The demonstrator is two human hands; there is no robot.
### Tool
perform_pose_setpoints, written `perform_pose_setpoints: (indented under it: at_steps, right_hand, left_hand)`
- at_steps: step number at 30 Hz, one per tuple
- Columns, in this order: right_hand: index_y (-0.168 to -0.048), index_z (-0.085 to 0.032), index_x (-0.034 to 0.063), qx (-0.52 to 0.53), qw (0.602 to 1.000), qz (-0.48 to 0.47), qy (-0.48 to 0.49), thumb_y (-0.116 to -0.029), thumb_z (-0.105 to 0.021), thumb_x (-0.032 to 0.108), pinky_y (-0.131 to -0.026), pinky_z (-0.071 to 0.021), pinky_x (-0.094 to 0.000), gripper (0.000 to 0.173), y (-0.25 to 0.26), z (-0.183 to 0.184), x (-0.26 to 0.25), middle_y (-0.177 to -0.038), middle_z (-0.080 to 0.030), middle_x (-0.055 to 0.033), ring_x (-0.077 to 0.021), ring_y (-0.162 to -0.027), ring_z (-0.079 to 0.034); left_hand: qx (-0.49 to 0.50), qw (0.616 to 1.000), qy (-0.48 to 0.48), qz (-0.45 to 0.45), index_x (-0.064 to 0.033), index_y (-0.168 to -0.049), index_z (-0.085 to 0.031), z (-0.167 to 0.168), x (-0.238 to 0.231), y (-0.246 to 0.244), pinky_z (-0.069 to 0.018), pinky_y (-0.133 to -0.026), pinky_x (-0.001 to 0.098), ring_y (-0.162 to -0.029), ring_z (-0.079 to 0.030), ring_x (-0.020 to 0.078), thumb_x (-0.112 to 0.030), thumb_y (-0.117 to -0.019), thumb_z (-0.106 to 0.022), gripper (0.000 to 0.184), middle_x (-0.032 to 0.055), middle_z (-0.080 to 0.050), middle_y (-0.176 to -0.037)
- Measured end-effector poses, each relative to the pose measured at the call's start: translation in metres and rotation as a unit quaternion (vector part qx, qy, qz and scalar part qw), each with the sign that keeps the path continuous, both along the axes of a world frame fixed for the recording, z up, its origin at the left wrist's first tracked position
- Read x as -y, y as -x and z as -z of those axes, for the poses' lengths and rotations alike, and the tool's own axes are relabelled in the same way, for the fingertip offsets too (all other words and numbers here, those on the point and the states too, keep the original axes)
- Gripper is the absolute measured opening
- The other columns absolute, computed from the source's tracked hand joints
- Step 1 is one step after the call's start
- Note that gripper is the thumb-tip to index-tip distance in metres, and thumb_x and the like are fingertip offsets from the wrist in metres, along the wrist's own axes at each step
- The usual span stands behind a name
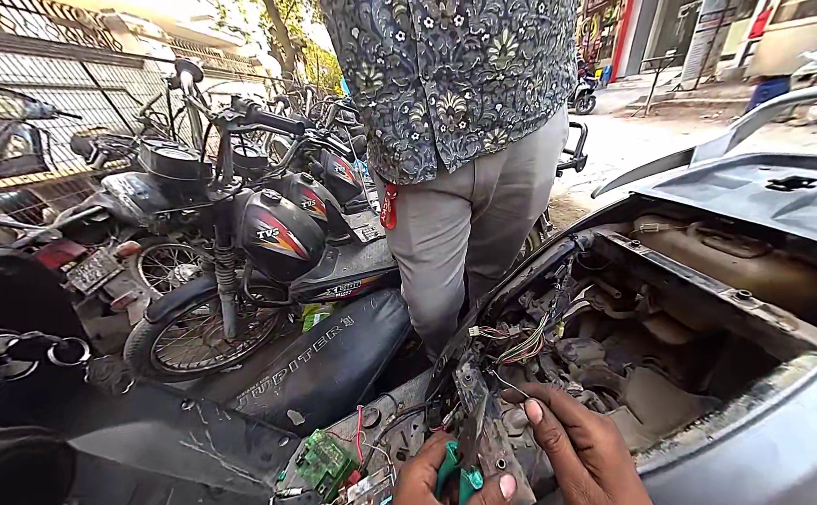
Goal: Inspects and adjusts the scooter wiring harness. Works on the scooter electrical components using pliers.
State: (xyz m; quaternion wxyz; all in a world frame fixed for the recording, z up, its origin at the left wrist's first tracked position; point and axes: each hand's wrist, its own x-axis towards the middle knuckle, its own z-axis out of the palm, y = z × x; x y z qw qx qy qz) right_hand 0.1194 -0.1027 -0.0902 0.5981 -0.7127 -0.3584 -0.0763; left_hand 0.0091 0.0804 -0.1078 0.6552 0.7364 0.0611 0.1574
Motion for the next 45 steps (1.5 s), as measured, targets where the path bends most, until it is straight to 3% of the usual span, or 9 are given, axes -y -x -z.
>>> perform_pose_setpoints:
  at_steps: [5, 9, 12, 19, 22, 25, 32, 40, 45]
  right_hand:
    - [-0.116, -0.069, 0.0129, -0.056, 0.998, -0.009, 0.014, -0.1117, -0.041, 0.028, -0.048, -0.0451, -0.0339, 0.032, 0.0, 0.0, 0.002, -0.072, -0.059, 0.0014, -0.0128, -0.055, -0.052]
    - [-0.11, -0.069, 0.0142, -0.076, 0.996, -0.021, 0.028, -0.1112, -0.042, 0.03, -0.046, -0.0406, -0.0348, 0.032, -0.002, 0.0, 0.002, -0.066, -0.053, 0.0021, -0.0133, -0.051, -0.047]
    - [-0.111, -0.07, 0.0149, -0.066, 0.997, -0.021, 0.04, -0.111, -0.042, 0.03, -0.046, -0.0409, -0.0345, 0.032, -0.001, 0.001, 0.002, -0.065, -0.053, 0.0033, -0.0124, -0.051, -0.048]
    - [-0.111, -0.069, 0.0156, -0.05, 0.996, -0.024, 0.062, -0.1118, -0.04, 0.032, -0.047, -0.0416, -0.0355, 0.033, 0.001, 0.002, 0.004, -0.065, -0.051, 0.0037, -0.0124, -0.052, -0.048]
    - [-0.112, -0.068, 0.0156, -0.055, 0.995, -0.025, 0.073, -0.112, -0.039, 0.032, -0.047, -0.0424, -0.0364, 0.034, 0.003, 0.0, 0.003, -0.065, -0.052, 0.0032, -0.0129, -0.052, -0.049]
    - [-0.112, -0.067, 0.0151, -0.056, 0.995, -0.031, 0.077, -0.1124, -0.038, 0.031, -0.05, -0.0449, -0.0366, 0.034, 0.004, -0.001, 0.003, -0.07, -0.059, 0.0034, -0.0124, -0.055, -0.052]
    - [-0.111, -0.067, 0.0162, -0.027, 0.993, -0.019, 0.11, -0.1122, -0.039, 0.034, -0.055, -0.0523, -0.0381, 0.033, 0.006, 0.0, 0.003, -0.076, -0.066, 0.0036, -0.0115, -0.063, -0.063]
    - [-0.102, -0.066, 0.0137, 0.006, 0.991, -0.003, 0.132, -0.1112, -0.042, 0.032, -0.05, -0.046, -0.0381, 0.032, 0.007, -0.004, 0.003, -0.066, -0.058, 0.0017, -0.0133, -0.056, -0.057]
    - [-0.091, -0.065, 0.0125, 0.018, 0.99, -0.031, 0.135, -0.1097, -0.042, 0.033, -0.053, -0.0451, -0.0409, 0.036, 0.009, -0.004, 0.005, -0.069, -0.058, -0.0011, -0.016, -0.061, -0.058]
  left_hand:
    - [-0.117, 0.987, 0.109, -0.021, 0.0016, -0.096, -0.069, 0.011, 0.004, -0.01, -0.0532, -0.061, 0.0324, -0.064, -0.061, 0.0163, -0.029, -0.0834, -0.086, 0.037, 0.0101, -0.067, -0.075]
    - [0.013, 0.997, 0.071, -0.011, 0.0039, -0.117, -0.056, 0.0, 0.005, -0.011, -0.0549, -0.062, 0.0337, -0.07, -0.065, 0.0208, -0.013, -0.0926, -0.076, 0.036, 0.0152, -0.072, -0.092]
    - [-0.002, 0.99, 0.137, 0.009, 0.0035, -0.131, -0.055, -0.002, 0.003, -0.016, -0.0446, -0.045, 0.0256, -0.056, -0.058, 0.0156, -0.007, -0.0931, -0.074, 0.043, 0.0192, -0.07, -0.086]
    - [0.03, 0.996, 0.08, -0.015, 0.0008, -0.131, -0.06, 0.006, 0.012, -0.022, -0.0449, -0.048, 0.028, -0.059, -0.055, 0.0167, -0.008, -0.1014, -0.061, 0.031, 0.0131, -0.066, -0.091]
    - [0.047, 0.999, 0.003, -0.015, 0.0029, -0.144, -0.048, 0.009, 0.02, -0.021, -0.0584, -0.061, 0.0335, -0.07, -0.066, 0.0193, -0.011, -0.1063, -0.053, 0.04, 0.0107, -0.071, -0.106]
    - [0.074, 0.997, 0.002, 0.024, 0.0099, -0.149, -0.036, 0.011, 0.028, -0.021, -0.0623, -0.093, 0.0459, -0.102, -0.071, 0.0272, -0.011, -0.1066, -0.052, 0.05, 0.0169, -0.064, -0.129]
    - [0.086, 0.995, -0.049, 0.032, 0.0095, -0.15, -0.039, 0.007, 0.039, -0.022, -0.05, -0.109, 0.037, -0.125, -0.06, 0.021, -0.018, -0.105, -0.058, 0.056, 0.0208, -0.057, -0.141]
    - [0.071, 0.946, -0.31, -0.054, -0.0042, -0.148, -0.052, -0.001, 0.032, -0.027, -0.0535, -0.101, 0.037, -0.117, -0.062, 0.0201, -0.021, -0.1041, -0.055, 0.048, 0.0144, -0.062, -0.13]
    - [0.028, 0.939, -0.335, -0.073, -0.0099, -0.115, -0.07, -0.005, 0.029, -0.023, -0.05, -0.086, 0.0429, -0.096, -0.062, 0.0199, -0.036, -0.1007, -0.059, 0.032, 0.0034, -0.069, -0.1]
